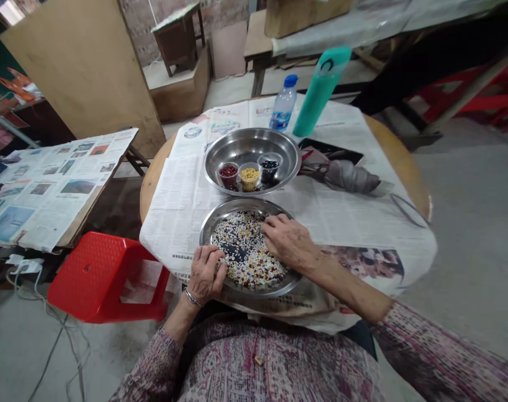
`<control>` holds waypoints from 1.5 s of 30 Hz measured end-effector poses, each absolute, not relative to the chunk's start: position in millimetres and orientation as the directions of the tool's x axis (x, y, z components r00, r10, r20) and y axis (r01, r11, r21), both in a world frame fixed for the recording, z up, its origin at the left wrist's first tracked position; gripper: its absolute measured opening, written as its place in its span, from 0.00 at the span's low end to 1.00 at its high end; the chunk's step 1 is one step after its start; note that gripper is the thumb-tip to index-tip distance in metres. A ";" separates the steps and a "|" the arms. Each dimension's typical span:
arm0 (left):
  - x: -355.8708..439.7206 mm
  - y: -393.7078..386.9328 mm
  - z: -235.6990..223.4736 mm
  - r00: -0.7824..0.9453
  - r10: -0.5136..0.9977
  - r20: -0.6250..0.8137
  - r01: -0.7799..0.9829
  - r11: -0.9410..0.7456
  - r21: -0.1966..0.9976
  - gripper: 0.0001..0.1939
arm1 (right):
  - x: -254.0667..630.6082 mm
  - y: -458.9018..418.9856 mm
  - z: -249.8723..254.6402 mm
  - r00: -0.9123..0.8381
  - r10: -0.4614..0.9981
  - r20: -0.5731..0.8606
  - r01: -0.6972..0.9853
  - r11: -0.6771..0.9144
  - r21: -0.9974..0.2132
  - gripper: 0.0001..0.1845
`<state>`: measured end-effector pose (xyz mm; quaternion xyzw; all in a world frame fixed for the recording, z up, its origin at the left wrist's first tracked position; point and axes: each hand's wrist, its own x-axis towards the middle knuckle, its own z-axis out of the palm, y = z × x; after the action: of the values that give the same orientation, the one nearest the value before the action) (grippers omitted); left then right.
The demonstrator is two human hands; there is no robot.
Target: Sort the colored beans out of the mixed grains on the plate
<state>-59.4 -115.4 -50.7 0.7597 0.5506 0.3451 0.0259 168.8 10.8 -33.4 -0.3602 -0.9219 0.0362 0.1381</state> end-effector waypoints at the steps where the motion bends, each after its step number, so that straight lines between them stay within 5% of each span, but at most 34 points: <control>1: -59.4 -115.2 -50.7 0.155 0.855 0.495 0.821 -0.390 0.416 0.08 | 172.0 7.6 -34.0 -0.676 0.699 0.231 0.684 0.713 -0.155 0.12; 6: -59.7 -114.5 -51.0 0.165 0.857 0.487 0.826 -0.390 0.407 0.07 | 169.1 -17.1 -46.8 -0.627 0.741 0.240 0.702 0.671 -0.237 0.25; 10: -59.9 -114.0 -52.0 0.170 0.860 0.481 0.832 -0.387 0.398 0.08 | 154.3 -21.3 -62.7 -0.597 0.773 0.216 0.667 0.628 -0.402 0.14; 18: -60.6 -113.7 -53.4 0.176 0.855 0.489 0.843 -0.387 0.374 0.09 | 104.5 -16.0 -51.9 -0.644 0.741 0.190 0.484 0.587 -0.649 0.15; 27: -59.4 -112.9 -51.0 0.197 0.861 0.469 0.845 -0.391 0.363 0.09 | 116.8 20.4 -38.8 -0.654 0.718 0.237 0.620 0.689 -0.375 0.13; 40: -59.5 -112.8 -47.8 0.204 0.853 0.480 0.832 -0.410 0.374 0.10 | 165.5 -36.2 -29.2 -0.883 0.466 0.060 0.378 0.781 -0.497 0.11; 45: -58.7 -113.5 -48.4 0.193 0.870 0.454 0.845 -0.382 0.375 0.11 | 138.3 -31.0 -31.7 -0.864 0.461 0.202 0.355 0.843 -0.404 0.19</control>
<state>-58.7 -113.5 -48.4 0.7719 0.5553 0.3087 0.0206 138.3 -31.0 -31.7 -0.2152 -0.9485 0.1797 0.1472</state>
